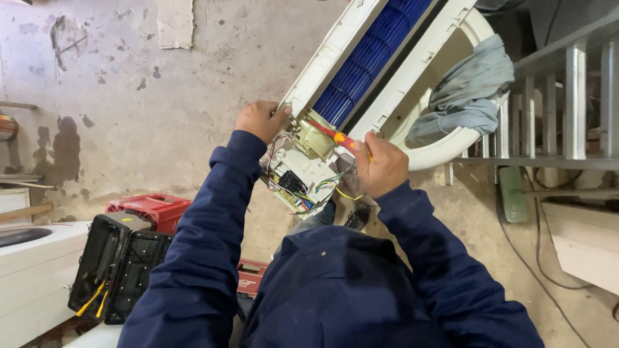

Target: The person works on a disassembled air conditioner unit, initially handling the internal wiring and components. They then retrieve a screwdriver and use it to tighten screws on the unit's casing and internal parts, focusing on securing the blue filter assembly.

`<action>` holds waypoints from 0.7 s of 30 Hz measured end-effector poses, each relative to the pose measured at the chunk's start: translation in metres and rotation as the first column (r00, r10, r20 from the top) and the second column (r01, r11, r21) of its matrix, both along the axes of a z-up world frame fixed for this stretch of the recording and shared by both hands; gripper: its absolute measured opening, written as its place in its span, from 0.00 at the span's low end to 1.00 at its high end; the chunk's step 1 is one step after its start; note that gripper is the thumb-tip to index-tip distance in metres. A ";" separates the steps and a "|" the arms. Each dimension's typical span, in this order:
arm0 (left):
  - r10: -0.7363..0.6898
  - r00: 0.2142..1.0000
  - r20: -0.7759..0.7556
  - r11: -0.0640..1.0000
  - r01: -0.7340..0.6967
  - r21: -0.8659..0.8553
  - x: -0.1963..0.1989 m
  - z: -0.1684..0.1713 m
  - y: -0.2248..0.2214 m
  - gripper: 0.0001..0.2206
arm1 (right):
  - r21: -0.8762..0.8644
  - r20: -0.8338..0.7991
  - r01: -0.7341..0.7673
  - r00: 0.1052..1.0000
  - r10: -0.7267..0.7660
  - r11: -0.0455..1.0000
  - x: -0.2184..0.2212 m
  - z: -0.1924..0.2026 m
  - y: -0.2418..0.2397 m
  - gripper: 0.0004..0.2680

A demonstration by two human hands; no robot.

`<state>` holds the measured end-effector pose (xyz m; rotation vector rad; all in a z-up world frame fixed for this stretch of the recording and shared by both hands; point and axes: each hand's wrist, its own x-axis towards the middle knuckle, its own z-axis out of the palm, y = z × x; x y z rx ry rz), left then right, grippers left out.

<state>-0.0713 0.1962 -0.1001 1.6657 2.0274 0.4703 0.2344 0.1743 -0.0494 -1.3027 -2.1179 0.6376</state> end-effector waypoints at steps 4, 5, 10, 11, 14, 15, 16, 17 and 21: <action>0.014 0.999 0.033 1.000 -0.015 0.024 0.003 0.006 -0.001 0.18 | -0.036 -0.106 -0.028 0.994 0.024 0.999 0.000 0.018 -0.005 0.19; 0.011 0.999 0.039 1.000 -0.012 0.025 0.003 0.004 -0.001 0.18 | -0.036 -0.101 -0.025 0.995 0.022 0.999 0.001 0.019 -0.009 0.19; 0.045 0.999 0.004 0.999 -0.045 0.003 0.007 0.007 -0.004 0.19 | 0.042 -0.022 -0.100 0.995 0.101 0.994 0.008 0.005 -0.016 0.13; 0.043 0.999 0.002 0.999 -0.043 0.014 0.007 0.005 -0.003 0.19 | 0.053 -0.024 -0.097 0.995 0.099 0.994 0.006 -0.003 -0.015 0.13; 0.029 0.999 -0.035 0.997 -0.026 0.067 0.008 -0.004 -0.006 0.19 | -0.256 -0.125 0.086 0.985 -0.121 0.963 0.005 -0.011 -0.014 0.12; 0.020 0.998 -0.068 0.997 -0.014 0.081 0.006 -0.008 -0.004 0.20 | -0.277 -0.154 0.108 0.976 -0.155 0.955 0.003 -0.007 -0.011 0.15; 0.012 0.995 -0.101 0.996 -0.003 0.094 0.004 -0.012 -0.002 0.20 | -0.299 -0.183 0.128 0.965 -0.189 0.946 0.002 -0.001 -0.008 0.18; 0.024 0.994 -0.107 0.993 -0.011 0.119 0.005 -0.011 -0.003 0.20 | -0.276 -0.194 0.118 0.965 -0.175 0.954 0.002 0.005 -0.009 0.18; 0.029 0.990 -0.136 0.993 -0.013 0.120 0.004 -0.018 -0.002 0.21 | 0.224 -0.076 -0.040 0.995 0.058 0.974 0.006 -0.007 -0.011 0.16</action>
